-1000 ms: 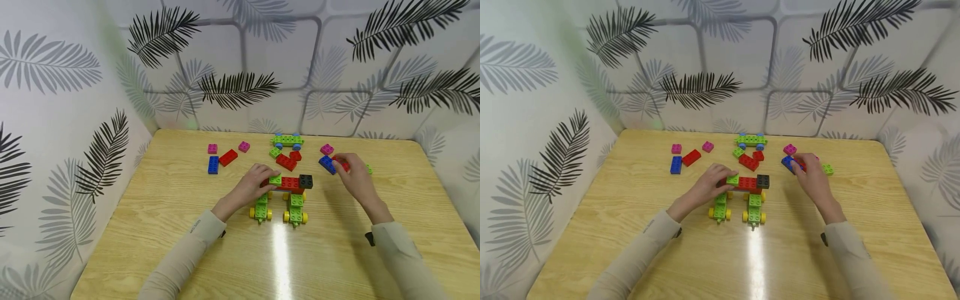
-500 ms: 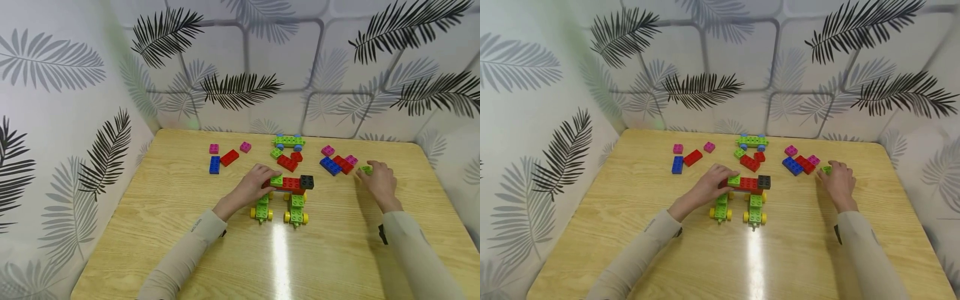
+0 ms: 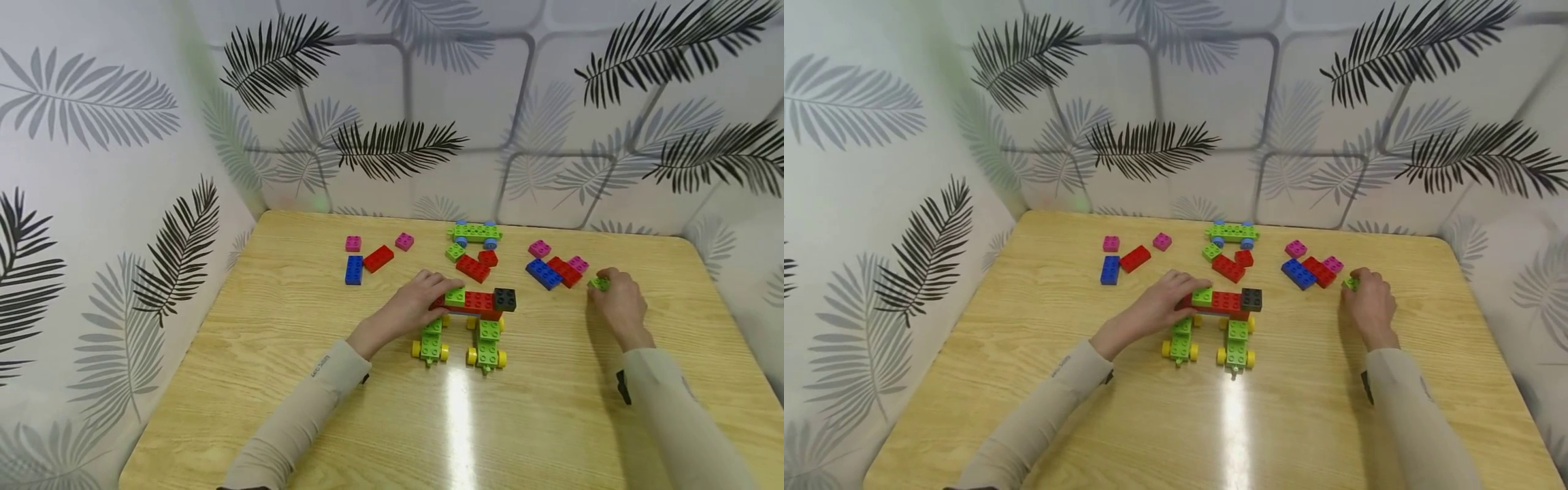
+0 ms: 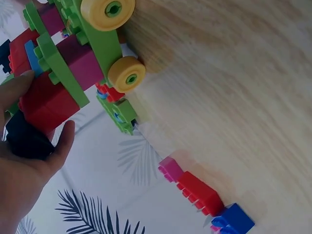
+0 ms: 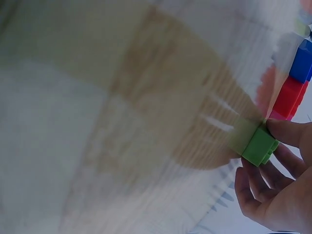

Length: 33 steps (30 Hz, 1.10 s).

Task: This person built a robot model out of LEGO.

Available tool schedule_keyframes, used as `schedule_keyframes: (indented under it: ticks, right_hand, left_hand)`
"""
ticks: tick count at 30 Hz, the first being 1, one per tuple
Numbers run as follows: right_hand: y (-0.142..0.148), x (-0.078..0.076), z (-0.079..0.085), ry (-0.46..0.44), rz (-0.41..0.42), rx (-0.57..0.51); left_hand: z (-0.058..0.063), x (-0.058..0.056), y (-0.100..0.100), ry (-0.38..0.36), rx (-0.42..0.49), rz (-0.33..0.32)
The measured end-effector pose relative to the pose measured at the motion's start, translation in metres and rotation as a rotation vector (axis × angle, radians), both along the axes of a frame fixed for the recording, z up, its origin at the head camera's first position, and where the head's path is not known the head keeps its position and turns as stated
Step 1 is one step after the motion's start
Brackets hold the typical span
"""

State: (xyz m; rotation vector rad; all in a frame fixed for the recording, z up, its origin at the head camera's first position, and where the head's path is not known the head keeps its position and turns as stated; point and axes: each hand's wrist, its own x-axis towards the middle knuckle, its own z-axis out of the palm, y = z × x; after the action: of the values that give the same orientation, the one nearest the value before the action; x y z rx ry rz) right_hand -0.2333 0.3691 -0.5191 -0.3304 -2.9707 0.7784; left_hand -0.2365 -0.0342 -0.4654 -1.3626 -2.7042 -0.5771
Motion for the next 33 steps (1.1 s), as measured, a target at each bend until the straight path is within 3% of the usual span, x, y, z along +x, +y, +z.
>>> schedule_keyframes:
  ticks: [3, 7, 11, 17, 24, 28, 33]
  right_hand:
    - [-0.001, 0.002, -0.001, 0.018, 0.001, 0.0]
    - [-0.001, 0.004, 0.0, 0.03, 0.007, -0.006]
    - [-0.002, 0.005, 0.0, 0.045, 0.009, -0.009]
    - [-0.001, 0.006, -0.002, 0.058, -0.007, -0.009]
    - [-0.001, 0.006, 0.001, 0.066, -0.016, -0.027]
    - [-0.011, 0.008, 0.013, 0.195, 0.016, -0.035]
    - [-0.047, 0.015, 0.051, 0.354, 0.094, -0.097]
  left_hand:
    - [0.004, 0.0, 0.0, 0.011, -0.046, -0.009]
    - [0.007, 0.0, 0.0, -0.03, -0.067, -0.011]
    - [0.008, -0.003, -0.003, -0.094, -0.041, 0.004]
    - [0.011, -0.007, -0.013, -0.133, 0.028, 0.034]
    - [0.011, -0.006, -0.025, -0.219, 0.096, 0.09]
    - [0.01, -0.005, -0.027, -0.23, 0.105, 0.098]
    - [0.011, -0.004, -0.027, -0.203, 0.089, 0.092]
